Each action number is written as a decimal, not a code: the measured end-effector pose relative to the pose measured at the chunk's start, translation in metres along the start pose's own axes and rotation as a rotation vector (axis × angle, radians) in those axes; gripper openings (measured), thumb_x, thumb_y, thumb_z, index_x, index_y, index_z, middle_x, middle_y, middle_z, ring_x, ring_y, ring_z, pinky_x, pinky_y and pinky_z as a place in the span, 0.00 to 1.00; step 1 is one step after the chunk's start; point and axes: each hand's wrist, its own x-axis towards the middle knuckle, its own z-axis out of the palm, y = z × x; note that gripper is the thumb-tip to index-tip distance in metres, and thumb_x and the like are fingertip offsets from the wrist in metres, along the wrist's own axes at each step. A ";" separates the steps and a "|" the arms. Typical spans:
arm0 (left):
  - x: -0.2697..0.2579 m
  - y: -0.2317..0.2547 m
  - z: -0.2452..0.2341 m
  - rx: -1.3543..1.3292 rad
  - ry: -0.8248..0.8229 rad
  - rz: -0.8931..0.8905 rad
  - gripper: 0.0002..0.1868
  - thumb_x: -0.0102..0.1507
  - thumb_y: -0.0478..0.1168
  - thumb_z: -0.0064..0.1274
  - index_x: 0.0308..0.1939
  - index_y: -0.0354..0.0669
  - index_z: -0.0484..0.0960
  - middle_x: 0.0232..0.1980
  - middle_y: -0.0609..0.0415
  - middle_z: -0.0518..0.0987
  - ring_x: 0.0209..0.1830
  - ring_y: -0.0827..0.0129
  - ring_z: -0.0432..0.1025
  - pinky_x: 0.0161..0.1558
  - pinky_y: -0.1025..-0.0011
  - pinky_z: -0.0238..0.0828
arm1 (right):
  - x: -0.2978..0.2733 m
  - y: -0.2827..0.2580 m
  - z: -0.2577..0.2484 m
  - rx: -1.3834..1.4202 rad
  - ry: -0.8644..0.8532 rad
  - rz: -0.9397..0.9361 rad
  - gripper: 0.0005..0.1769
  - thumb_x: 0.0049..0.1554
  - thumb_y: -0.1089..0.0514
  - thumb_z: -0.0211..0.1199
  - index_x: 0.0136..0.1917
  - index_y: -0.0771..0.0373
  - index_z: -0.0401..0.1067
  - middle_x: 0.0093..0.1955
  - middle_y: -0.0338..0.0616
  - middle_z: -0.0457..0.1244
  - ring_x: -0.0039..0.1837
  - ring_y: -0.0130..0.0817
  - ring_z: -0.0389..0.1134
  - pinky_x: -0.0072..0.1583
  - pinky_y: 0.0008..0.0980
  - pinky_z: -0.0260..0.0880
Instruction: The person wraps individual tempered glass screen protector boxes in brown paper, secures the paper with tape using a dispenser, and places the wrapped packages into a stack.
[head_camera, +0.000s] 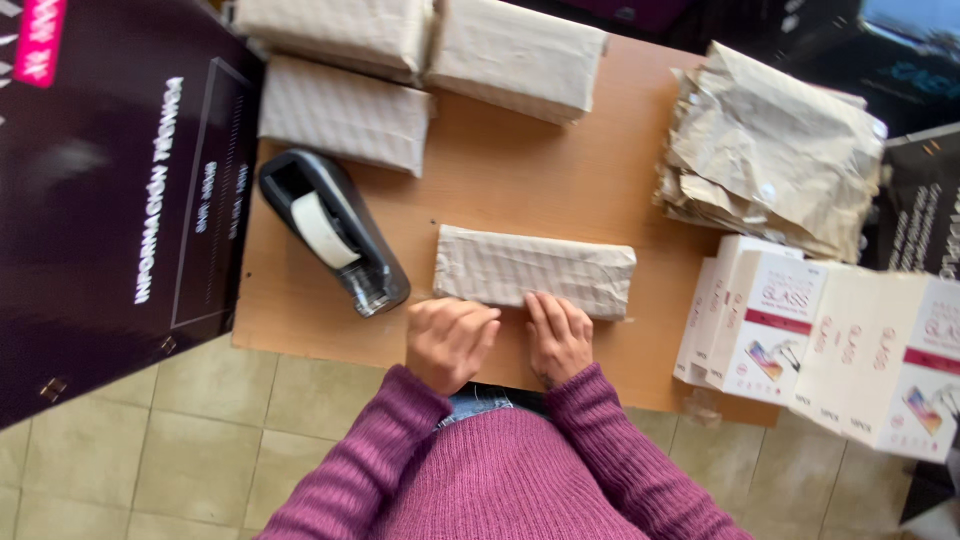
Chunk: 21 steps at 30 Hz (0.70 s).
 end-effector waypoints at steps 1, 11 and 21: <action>-0.011 -0.004 -0.010 0.021 0.009 -0.016 0.14 0.71 0.48 0.68 0.61 0.60 0.94 0.52 0.68 0.89 0.52 0.70 0.83 0.60 0.64 0.79 | -0.001 0.002 -0.002 0.016 0.000 -0.023 0.23 0.73 0.48 0.62 0.78 0.51 0.82 0.75 0.40 0.71 0.74 0.41 0.72 0.75 0.42 0.68; -0.013 -0.028 -0.067 -0.354 0.162 -1.406 0.20 0.79 0.52 0.61 0.69 0.44 0.87 0.77 0.39 0.73 0.72 0.43 0.73 0.68 0.50 0.72 | 0.000 0.006 -0.010 0.031 -0.070 -0.054 0.30 0.67 0.47 0.69 0.79 0.53 0.82 0.78 0.39 0.69 0.76 0.43 0.69 0.76 0.41 0.65; 0.006 -0.046 -0.062 -0.674 0.334 -1.715 0.08 0.68 0.44 0.72 0.45 0.45 1.00 0.77 0.54 0.73 0.72 0.71 0.81 0.72 0.70 0.87 | 0.004 -0.001 -0.017 0.059 -0.162 0.018 0.29 0.67 0.54 0.71 0.80 0.58 0.81 0.79 0.41 0.68 0.78 0.47 0.68 0.79 0.46 0.65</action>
